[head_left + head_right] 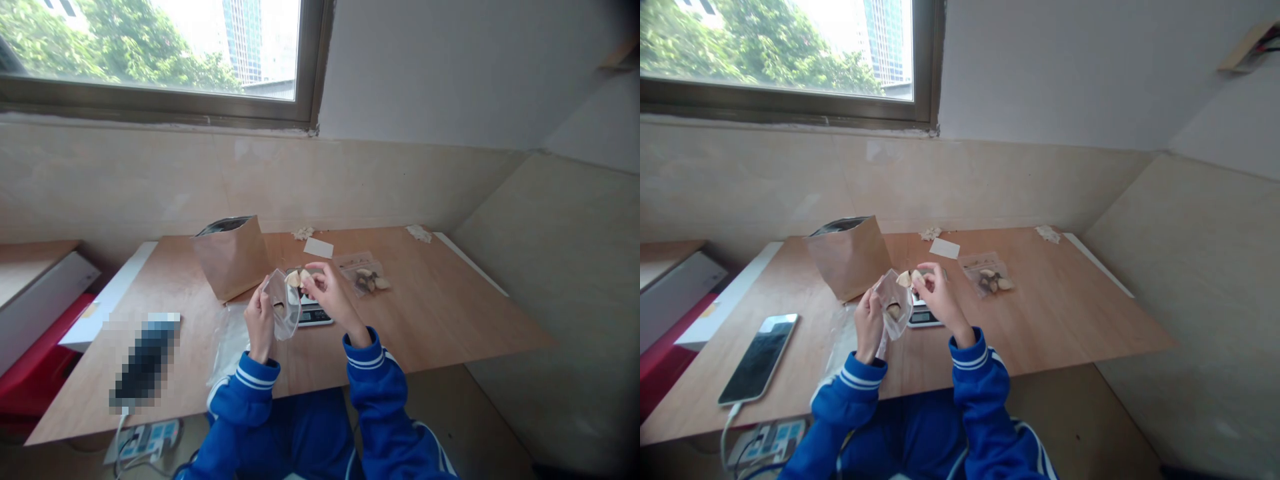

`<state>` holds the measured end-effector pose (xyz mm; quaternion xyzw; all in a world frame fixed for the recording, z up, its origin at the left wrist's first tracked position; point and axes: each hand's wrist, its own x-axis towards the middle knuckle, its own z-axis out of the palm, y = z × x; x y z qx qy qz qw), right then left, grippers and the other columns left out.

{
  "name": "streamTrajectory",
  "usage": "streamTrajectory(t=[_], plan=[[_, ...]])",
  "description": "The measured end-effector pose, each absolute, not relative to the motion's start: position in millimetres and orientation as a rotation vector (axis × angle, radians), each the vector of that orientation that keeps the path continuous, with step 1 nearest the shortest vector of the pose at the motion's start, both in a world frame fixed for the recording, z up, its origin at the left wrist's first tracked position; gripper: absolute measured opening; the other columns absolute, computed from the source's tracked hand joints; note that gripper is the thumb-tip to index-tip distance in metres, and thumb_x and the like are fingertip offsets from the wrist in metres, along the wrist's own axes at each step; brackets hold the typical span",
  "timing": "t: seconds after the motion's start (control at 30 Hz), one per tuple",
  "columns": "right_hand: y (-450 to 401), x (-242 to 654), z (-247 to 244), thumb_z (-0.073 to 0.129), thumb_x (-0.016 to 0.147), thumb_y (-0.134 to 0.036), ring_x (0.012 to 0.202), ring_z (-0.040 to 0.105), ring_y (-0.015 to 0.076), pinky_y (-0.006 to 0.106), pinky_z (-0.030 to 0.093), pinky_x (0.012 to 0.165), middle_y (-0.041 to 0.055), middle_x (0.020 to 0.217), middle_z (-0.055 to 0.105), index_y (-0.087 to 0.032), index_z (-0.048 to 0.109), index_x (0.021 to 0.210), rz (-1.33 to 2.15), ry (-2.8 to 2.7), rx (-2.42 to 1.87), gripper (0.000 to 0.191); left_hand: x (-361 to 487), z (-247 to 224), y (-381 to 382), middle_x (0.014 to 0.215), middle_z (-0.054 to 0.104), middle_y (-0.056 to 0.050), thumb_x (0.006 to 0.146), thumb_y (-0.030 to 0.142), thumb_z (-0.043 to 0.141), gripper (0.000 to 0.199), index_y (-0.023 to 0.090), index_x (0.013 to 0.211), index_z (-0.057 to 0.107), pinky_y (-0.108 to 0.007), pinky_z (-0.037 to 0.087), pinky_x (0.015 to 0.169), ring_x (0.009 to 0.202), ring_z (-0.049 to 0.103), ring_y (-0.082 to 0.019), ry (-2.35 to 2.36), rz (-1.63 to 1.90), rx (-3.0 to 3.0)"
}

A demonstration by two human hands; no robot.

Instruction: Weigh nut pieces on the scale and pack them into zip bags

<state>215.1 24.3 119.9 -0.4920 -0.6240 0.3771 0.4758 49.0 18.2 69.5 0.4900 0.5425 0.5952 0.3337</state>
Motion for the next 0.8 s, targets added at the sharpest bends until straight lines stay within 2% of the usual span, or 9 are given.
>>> streamTrajectory(t=[0.17, 0.23, 0.33, 0.43, 0.5, 0.6, 0.67, 0.73, 0.8], plan=[[2.7, 180.6, 131.4, 0.058, 0.087, -0.025, 0.066, 0.062, 0.016, 0.025, 0.042, 0.061, 0.0003, 0.069, 0.064, -0.019, 0.06, 0.089, 0.836, -1.897, -1.466, 0.007, 52.5, 65.0, 12.6, 0.13, 0.061, -0.011, 0.094, 0.048, 0.039, 0.049, 0.018, 0.128, 0.059, -0.037, 0.042, 0.102, 0.119, 0.057, -0.024, 1.326, 1.63, 1.29], [0.4, 172.6, 126.6, 0.057, 0.087, -0.02, 0.068, 0.062, 0.0176, 0.026, 0.041, 0.063, 0.0026, 0.067, 0.064, -0.018, 0.063, 0.078, 0.745, -2.074, -1.514, 0.01, 52.6, 64.1, 10.3, 0.13, 0.061, -0.011, 0.093, 0.05, 0.039, 0.052, 0.017, 0.129, 0.058, -0.037, 0.044, 0.1, 0.115, 0.059, -0.024, 1.312, 1.647, 1.258], [1.6, 170.7, 123.1, 0.053, 0.091, -0.023, 0.067, 0.06, 0.0175, 0.027, 0.04, 0.063, 0.004, 0.067, 0.064, -0.017, 0.064, 0.068, 0.746, -2.276, -1.37, 0.027, 50.7, 64.7, 8.6, 0.126, 0.064, -0.012, 0.093, 0.052, 0.039, 0.055, 0.017, 0.131, 0.056, -0.038, 0.047, 0.097, 0.109, 0.062, -0.023, 1.325, 1.643, 1.227], [11.2, 182.5, 121.3, 0.043, 0.097, -0.031, 0.07, 0.059, 0.0149, 0.024, 0.042, 0.063, 0.003, 0.077, 0.065, -0.018, 0.067, 0.08, 0.788, -2.141, -1.21, 0.032, 47.5, 66.1, 10.0, 0.124, 0.065, -0.012, 0.093, 0.051, 0.039, 0.053, 0.017, 0.129, 0.058, -0.038, 0.048, 0.095, 0.11, 0.062, -0.024, 1.373, 1.638, 1.21], [23.4, 195.2, 113.0, 0.039, 0.098, -0.032, 0.083, 0.06, 0.0159, 0.026, 0.045, 0.072, 0.0048, 0.091, 0.065, -0.02, 0.068, 0.096, 0.657, -1.938, -1.249, 0.031, 46.2, 66.3, 12.0, 0.124, 0.064, -0.012, 0.093, 0.048, 0.039, 0.05, 0.017, 0.126, 0.06, -0.038, 0.046, 0.097, 0.113, 0.06, -0.025, 1.414, 1.643, 1.203], [46.0, 213.0, 83.6, 0.051, 0.092, -0.033, 0.115, 0.051, 0.0234, 0.038, 0.04, 0.098, 0.0111, 0.121, 0.056, -0.023, 0.061, 0.119, 0.397, -1.836, -1.412, 0.03, 46.8, 64.3, 14.8, 0.121, 0.066, -0.012, 0.093, 0.047, 0.039, 0.048, 0.017, 0.123, 0.062, -0.037, 0.046, 0.098, 0.116, 0.058, -0.025, 1.404, 1.659, 1.168], [59.3, 220.2, 57.5, 0.064, 0.084, -0.038, 0.13, 0.038, 0.0306, 0.047, 0.033, 0.106, 0.0139, 0.138, 0.044, -0.026, 0.055, 0.129, 0.344, -1.925, -1.517, 0.048, 48.2, 62.2, 16.1, 0.117, 0.068, -0.011, 0.093, 0.047, 0.04, 0.048, 0.017, 0.124, 0.062, -0.036, 0.047, 0.095, 0.114, 0.059, -0.025, 1.367, 1.662, 1.135], [68.9, 223.1, 33.1, 0.069, 0.079, -0.043, 0.134, 0.032, 0.0346, 0.052, 0.031, 0.106, 0.0154, 0.143, 0.038, -0.027, 0.053, 0.132, 0.327, -1.996, -1.581, 0.058, 49.3, 60.7, 17.1, 0.112, 0.069, -0.011, 0.092, 0.046, 0.042, 0.048, 0.016, 0.124, 0.061, -0.036, 0.049, 0.092, 0.11, 0.061, -0.025, 1.358, 1.651, 1.114], [75.3, 223.4, 15.2, 0.067, 0.081, -0.043, 0.131, 0.036, 0.0335, 0.052, 0.033, 0.104, 0.0158, 0.139, 0.043, -0.025, 0.055, 0.129, 0.308, -2.024, -1.595, 0.053, 49.6, 60.4, 18.0, 0.11, 0.07, -0.011, 0.091, 0.045, 0.043, 0.047, 0.016, 0.122, 0.062, -0.035, 0.05, 0.09, 0.105, 0.063, -0.024, 1.376, 1.638, 1.106]])
